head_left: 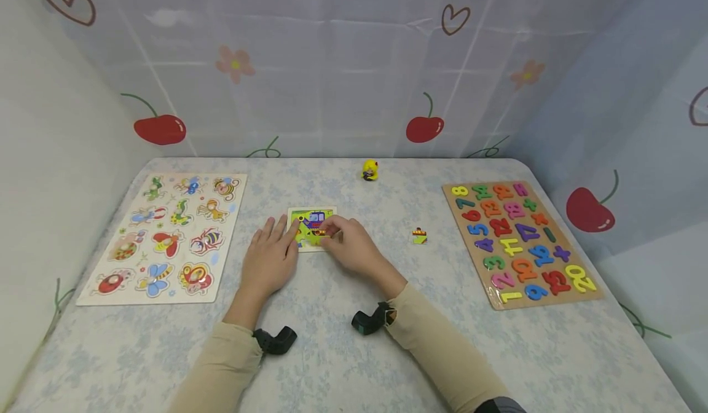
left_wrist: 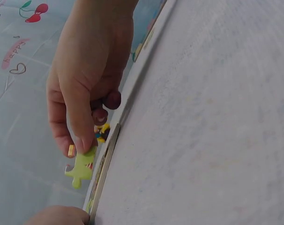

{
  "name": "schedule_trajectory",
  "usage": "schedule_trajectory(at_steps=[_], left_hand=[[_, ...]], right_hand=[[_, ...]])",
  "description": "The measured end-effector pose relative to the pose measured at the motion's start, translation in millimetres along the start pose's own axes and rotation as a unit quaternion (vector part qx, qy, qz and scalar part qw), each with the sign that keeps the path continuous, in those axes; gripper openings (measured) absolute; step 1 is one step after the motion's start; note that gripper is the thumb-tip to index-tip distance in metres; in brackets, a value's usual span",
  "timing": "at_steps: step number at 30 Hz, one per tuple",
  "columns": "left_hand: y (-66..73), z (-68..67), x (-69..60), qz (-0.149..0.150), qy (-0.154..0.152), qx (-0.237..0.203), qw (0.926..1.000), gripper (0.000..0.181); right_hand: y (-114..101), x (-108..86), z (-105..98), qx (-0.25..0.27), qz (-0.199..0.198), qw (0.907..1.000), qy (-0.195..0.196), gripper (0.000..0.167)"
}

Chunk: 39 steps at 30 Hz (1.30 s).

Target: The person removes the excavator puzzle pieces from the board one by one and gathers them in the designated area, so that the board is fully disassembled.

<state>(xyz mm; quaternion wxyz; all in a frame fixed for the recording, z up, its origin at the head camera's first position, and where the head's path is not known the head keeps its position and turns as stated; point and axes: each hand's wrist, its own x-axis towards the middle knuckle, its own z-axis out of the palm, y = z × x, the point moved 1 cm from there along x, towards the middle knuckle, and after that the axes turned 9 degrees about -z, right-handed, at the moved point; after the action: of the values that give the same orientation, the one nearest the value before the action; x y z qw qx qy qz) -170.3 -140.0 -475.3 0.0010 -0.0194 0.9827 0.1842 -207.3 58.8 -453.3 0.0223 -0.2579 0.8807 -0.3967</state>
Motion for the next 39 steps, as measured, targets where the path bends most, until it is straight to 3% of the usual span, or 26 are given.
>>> schedule_trajectory(at_steps=[6,20,27,39], left_hand=[[-1.6,1.4,0.0,-0.002,0.003,0.001,1.0000,0.053],[-4.1,1.6,-1.0,-0.006,0.002,-0.010,0.9999,0.053],[-4.8,2.7,-0.9,-0.006,0.005,-0.017,0.9998,0.053],[-3.6,4.4,-0.2,-0.005,0.005,-0.024,0.9997,0.054]], right_hand=[[8.1,-11.8,-21.8,0.024,0.025,0.9994,0.009,0.015],[48.3,-42.2,-74.4,-0.013,0.079,0.9955,0.051,0.019],[62.3,-45.1,-82.0,-0.035,0.091,0.9937,0.055,0.016],[63.5,-46.4,-88.9,-0.074,0.106,0.9910,0.032,0.017]])
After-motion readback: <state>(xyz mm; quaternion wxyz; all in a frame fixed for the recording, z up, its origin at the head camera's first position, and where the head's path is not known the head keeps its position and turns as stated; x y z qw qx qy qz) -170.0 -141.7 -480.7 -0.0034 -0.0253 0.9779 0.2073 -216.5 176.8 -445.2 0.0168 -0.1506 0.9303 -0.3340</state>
